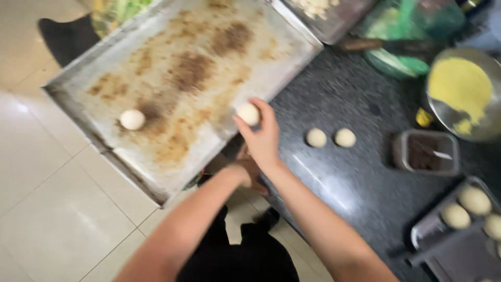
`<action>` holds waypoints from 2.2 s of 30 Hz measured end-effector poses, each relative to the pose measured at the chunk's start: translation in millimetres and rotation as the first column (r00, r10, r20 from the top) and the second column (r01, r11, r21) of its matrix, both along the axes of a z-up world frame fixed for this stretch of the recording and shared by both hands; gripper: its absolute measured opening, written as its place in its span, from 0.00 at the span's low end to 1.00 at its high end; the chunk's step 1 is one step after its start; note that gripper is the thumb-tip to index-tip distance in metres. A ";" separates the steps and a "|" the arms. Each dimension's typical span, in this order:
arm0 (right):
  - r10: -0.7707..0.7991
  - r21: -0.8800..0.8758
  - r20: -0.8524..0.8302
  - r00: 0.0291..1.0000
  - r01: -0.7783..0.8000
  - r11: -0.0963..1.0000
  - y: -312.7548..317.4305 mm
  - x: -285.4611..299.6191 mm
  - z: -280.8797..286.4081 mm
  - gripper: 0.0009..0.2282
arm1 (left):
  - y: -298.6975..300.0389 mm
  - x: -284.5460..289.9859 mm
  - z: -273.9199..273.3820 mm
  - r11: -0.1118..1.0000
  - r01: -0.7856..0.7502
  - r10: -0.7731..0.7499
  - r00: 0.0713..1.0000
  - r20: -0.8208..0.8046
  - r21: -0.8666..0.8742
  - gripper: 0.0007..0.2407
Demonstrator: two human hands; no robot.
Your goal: Filling dough balls with chocolate, rolling them into shapes, and arranging them on a baking tray.
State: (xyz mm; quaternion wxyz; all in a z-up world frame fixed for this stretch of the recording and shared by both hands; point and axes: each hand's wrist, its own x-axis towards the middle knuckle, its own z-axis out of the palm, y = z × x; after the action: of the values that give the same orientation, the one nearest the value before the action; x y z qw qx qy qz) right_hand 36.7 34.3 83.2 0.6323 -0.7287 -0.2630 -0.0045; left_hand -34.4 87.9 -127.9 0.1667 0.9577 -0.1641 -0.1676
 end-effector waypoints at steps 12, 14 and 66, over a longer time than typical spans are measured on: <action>0.236 -0.237 0.064 0.970 -0.215 0.948 194.8 36.7 -80.9 0.26 | -12.8 12.6 22.7 0.983 -0.182 0.183 0.976 -0.119 0.020 0.57; 0.241 -0.252 0.060 0.969 -0.219 0.943 196.0 32.8 -81.5 0.26 | -14.1 8.9 30.4 0.981 -0.194 0.194 0.971 -0.138 0.016 0.58; -0.284 -0.378 0.315 0.906 0.395 0.837 -247.4 5.2 -79.8 0.13 | -37.6 -84.7 148.9 0.804 -0.588 0.588 0.808 0.027 0.086 0.19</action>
State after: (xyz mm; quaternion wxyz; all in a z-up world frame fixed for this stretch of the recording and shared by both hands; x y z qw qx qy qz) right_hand 41.9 -213.1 3.4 0.4055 -0.8796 -0.1992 -0.1490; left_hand -119.1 50.3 21.1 0.1671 0.9678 0.1483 -0.1157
